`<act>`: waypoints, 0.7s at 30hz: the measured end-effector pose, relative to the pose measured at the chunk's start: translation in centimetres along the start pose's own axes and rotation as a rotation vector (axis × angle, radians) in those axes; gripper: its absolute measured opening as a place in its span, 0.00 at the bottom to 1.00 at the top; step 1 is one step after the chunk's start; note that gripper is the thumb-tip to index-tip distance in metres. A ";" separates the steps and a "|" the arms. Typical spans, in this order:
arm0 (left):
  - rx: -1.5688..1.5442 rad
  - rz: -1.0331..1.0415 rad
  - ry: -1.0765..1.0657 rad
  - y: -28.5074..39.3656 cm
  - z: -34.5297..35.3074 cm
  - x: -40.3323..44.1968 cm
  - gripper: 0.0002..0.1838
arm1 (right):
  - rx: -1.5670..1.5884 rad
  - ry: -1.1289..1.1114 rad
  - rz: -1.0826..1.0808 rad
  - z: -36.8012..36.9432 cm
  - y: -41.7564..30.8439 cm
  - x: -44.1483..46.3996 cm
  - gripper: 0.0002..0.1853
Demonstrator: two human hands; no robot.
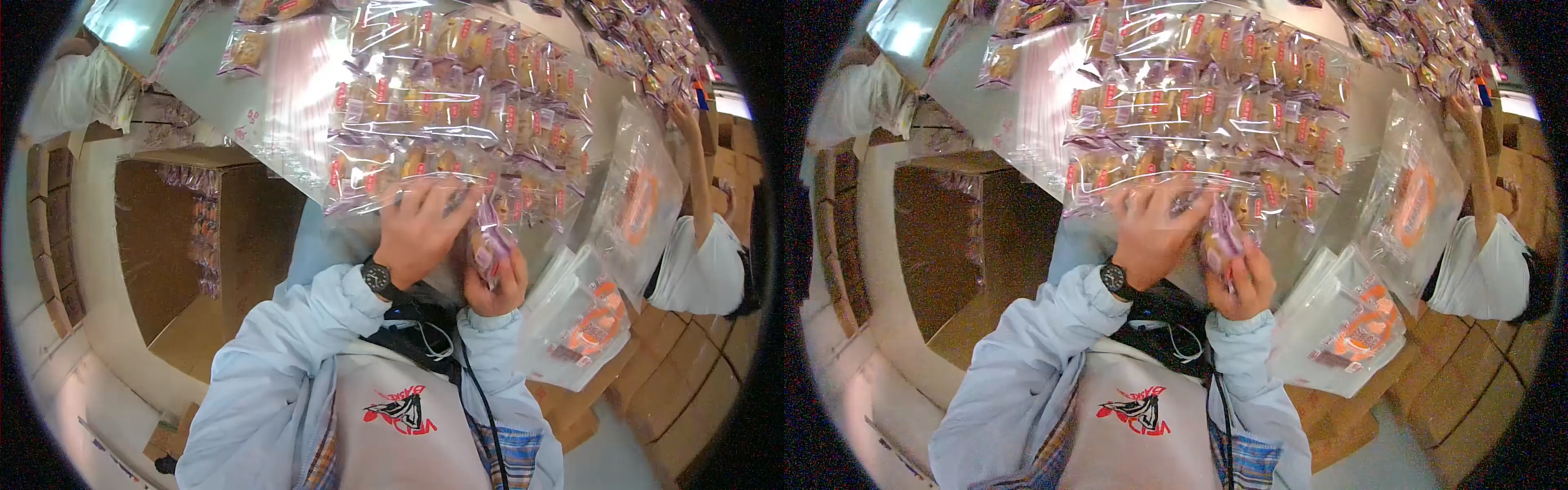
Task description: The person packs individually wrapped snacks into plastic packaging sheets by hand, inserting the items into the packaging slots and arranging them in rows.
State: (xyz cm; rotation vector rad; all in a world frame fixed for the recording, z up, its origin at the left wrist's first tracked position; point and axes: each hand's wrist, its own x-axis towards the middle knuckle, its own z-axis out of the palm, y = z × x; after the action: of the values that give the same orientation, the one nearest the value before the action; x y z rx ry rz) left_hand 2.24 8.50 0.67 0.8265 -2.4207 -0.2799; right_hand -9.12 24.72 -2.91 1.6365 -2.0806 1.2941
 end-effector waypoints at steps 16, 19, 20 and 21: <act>-0.096 -0.032 0.064 -0.2 -1.0 0.4 0.23 | -0.095 0.191 0.125 1.5 0.0 1.9 0.31; -0.100 -0.003 0.096 -0.3 -1.1 0.4 0.21 | -0.118 0.233 0.151 2.1 0.1 2.5 0.31; -0.100 0.011 0.107 -0.4 -1.2 0.5 0.20 | -0.118 0.241 0.175 2.4 0.1 2.6 0.31; -0.099 0.015 0.101 -0.5 -1.2 0.5 0.19 | -0.115 0.250 0.199 2.8 0.1 2.9 0.31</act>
State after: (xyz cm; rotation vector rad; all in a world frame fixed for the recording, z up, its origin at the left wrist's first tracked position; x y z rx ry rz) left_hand 2.88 7.78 1.68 0.7597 -2.2990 -0.3411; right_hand -9.28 20.69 -2.82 1.1788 -2.1583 1.3308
